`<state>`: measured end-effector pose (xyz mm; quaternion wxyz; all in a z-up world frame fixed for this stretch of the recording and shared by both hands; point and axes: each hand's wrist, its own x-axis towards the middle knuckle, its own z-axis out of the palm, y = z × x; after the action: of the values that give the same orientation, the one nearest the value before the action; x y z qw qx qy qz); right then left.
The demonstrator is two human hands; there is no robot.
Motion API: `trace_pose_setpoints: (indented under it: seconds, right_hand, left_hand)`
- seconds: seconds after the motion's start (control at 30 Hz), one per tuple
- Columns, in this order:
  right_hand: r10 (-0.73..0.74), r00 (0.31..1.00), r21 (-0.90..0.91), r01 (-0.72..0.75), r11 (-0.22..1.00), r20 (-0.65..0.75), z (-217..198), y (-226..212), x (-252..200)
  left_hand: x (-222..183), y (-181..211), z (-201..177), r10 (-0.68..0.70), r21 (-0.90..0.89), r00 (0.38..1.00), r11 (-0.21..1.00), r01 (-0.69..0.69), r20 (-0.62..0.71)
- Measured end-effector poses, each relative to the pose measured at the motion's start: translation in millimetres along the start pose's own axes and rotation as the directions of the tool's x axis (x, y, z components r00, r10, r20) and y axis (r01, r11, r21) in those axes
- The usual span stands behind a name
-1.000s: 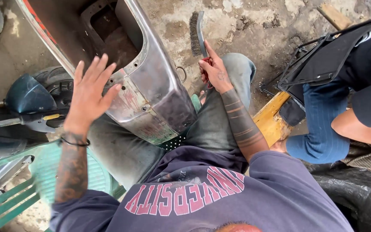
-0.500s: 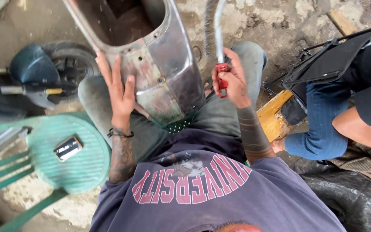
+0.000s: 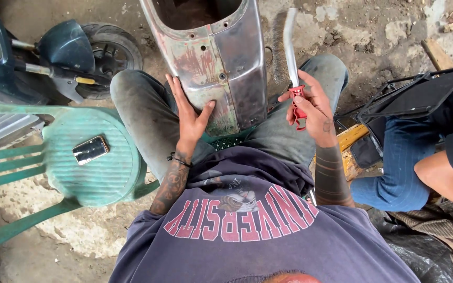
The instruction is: Using a wire brush to scrub and clean the surface of a metal motorcycle body part.
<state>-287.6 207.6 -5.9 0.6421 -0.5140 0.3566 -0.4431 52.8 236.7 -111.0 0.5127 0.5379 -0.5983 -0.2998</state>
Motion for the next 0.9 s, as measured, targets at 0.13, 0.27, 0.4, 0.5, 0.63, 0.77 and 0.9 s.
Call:
trace_pose_setpoints:
  seconds: [0.13,0.27,0.4,0.5,0.63,0.77,0.9]
  right_hand:
    - [0.026,0.997,0.078,-0.020,0.997,-0.078,9.4,13.9,-3.6]
    - [0.046,0.995,0.114,-0.037,0.993,-0.084,19.6,19.5,-3.3]
    - [0.058,0.995,0.152,-0.045,0.987,-0.085,21.7,30.1,-2.5]
    - [0.054,0.989,0.213,-0.023,0.977,-0.140,26.5,31.4,-1.7]
    - [0.012,0.993,0.134,0.004,0.991,-0.118,35.5,24.5,-1.2]
    - [0.009,0.998,0.079,-0.004,0.997,-0.063,38.0,20.2,0.7]
    - [-0.022,0.998,0.037,0.024,0.999,-0.055,30.4,16.4,7.2]
  left_hand:
    - [-7.3,-4.8,7.2,-0.019,-0.004,0.997,1.000,0.019,-0.070]
    - [-7.1,-11.4,8.2,-0.014,-0.009,0.996,1.000,0.013,-0.092]
    - [-5.9,-18.4,8.0,-0.002,-0.014,0.995,1.000,0.000,-0.099]
    - [-7.0,-22.5,7.8,0.005,0.016,0.995,1.000,-0.003,-0.099]
    - [-6.3,-25.7,8.5,0.013,0.041,0.994,0.999,-0.009,-0.108]
    - [-7.3,-28.5,9.4,0.021,0.031,0.993,0.999,-0.018,-0.115]
    - [-5.7,-20.0,6.4,0.015,0.014,0.995,1.000,-0.014,-0.099]
